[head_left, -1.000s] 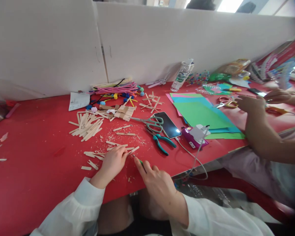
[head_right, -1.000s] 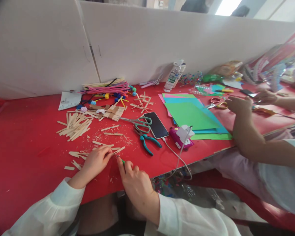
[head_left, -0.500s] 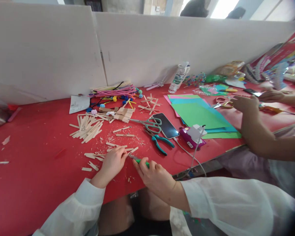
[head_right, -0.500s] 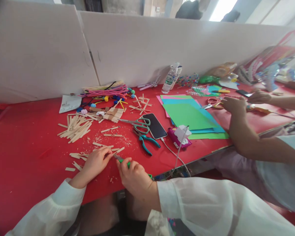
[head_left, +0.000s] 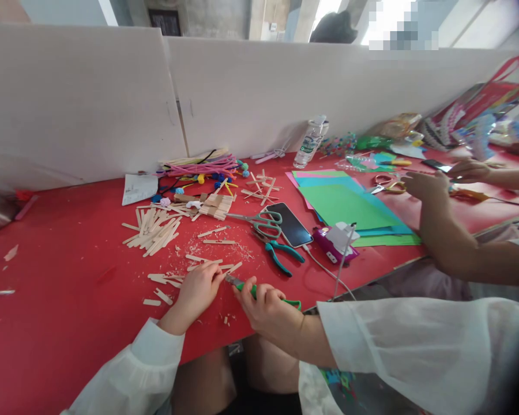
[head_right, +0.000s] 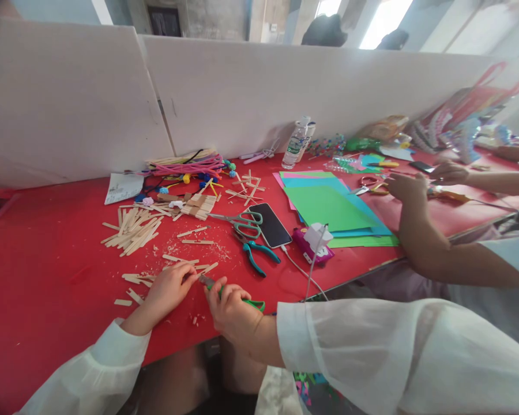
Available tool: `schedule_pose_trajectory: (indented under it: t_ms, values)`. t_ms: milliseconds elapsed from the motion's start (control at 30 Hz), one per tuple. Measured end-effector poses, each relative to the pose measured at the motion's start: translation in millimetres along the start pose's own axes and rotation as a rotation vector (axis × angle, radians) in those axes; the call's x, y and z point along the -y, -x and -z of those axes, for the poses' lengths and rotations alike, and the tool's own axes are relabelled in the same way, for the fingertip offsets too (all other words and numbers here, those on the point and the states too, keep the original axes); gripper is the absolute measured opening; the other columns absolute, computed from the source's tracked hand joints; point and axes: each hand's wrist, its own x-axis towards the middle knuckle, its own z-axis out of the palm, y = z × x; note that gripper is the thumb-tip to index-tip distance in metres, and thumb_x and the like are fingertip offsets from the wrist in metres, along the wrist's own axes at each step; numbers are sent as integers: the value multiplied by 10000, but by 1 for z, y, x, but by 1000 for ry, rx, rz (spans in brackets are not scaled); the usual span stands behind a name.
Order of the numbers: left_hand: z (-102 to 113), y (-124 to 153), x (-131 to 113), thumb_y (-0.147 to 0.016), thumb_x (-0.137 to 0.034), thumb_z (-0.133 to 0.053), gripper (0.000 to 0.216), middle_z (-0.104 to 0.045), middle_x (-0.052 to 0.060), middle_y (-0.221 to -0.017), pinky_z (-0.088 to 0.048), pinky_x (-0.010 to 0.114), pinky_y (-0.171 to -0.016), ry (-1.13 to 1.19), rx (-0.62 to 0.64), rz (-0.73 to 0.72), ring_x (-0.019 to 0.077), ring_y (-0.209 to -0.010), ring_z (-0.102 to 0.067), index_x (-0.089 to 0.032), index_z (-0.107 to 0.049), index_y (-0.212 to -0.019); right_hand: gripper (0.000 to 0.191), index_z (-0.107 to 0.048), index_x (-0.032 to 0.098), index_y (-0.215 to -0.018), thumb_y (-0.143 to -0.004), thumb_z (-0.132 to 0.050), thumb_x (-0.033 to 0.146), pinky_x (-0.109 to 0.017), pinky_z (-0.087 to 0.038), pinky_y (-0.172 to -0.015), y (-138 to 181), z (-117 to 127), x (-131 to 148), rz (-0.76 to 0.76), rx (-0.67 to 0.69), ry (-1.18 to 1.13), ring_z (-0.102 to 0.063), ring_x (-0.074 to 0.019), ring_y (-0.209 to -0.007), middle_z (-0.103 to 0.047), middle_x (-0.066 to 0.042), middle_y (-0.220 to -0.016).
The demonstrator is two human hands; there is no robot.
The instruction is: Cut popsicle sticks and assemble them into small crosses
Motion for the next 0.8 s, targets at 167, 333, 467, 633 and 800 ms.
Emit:
schedule_pose_trajectory:
  t_ms: [167,333,467,633,800]
  values:
    - [1,0,0,-825,-184,-459,125,-640,51,-837,-429,295,-705,3,13,13,179,-783,-588,-183,-567,-764,430,-497,121,-1228,-839,-324,59,-302,-435,-428,-3,6,-4,-2,66,27,-598,-189,-607,-620,-188,-1014]
    - [0,1,1,-827,-175,-456,135,-633,44,-804,-425,286,-684,5,-17,-14,174,-747,-584,-186,-560,-742,580,-400,172,-1320,-758,-480,56,-278,-466,-479,8,2,-11,-108,136,-213,-624,-196,-654,-627,-128,-939]
    - [0,1,0,-829,-179,-453,136,-628,41,-796,-420,279,-665,7,-22,-10,171,-730,-583,-189,-547,-731,597,-355,205,-1354,-777,-463,94,-255,-512,-624,18,-9,-12,-322,123,-671,-653,-167,-723,-649,-90,-981]
    - [0,1,-1,-834,-192,-447,137,-623,54,-811,-424,286,-666,0,-9,9,181,-744,-584,-186,-536,-731,494,-442,208,-1299,-812,-421,131,-315,-485,-853,15,-20,-7,-452,-77,-1148,-593,-196,-1030,-607,-79,-1172]
    - [-1,1,0,-835,-200,-449,127,-623,52,-816,-428,289,-670,-15,-9,2,187,-757,-588,-188,-532,-740,477,-475,170,-1275,-802,-423,131,-360,-469,-887,9,-19,-5,-534,-68,-1227,-589,-218,-1043,-624,-94,-1148]
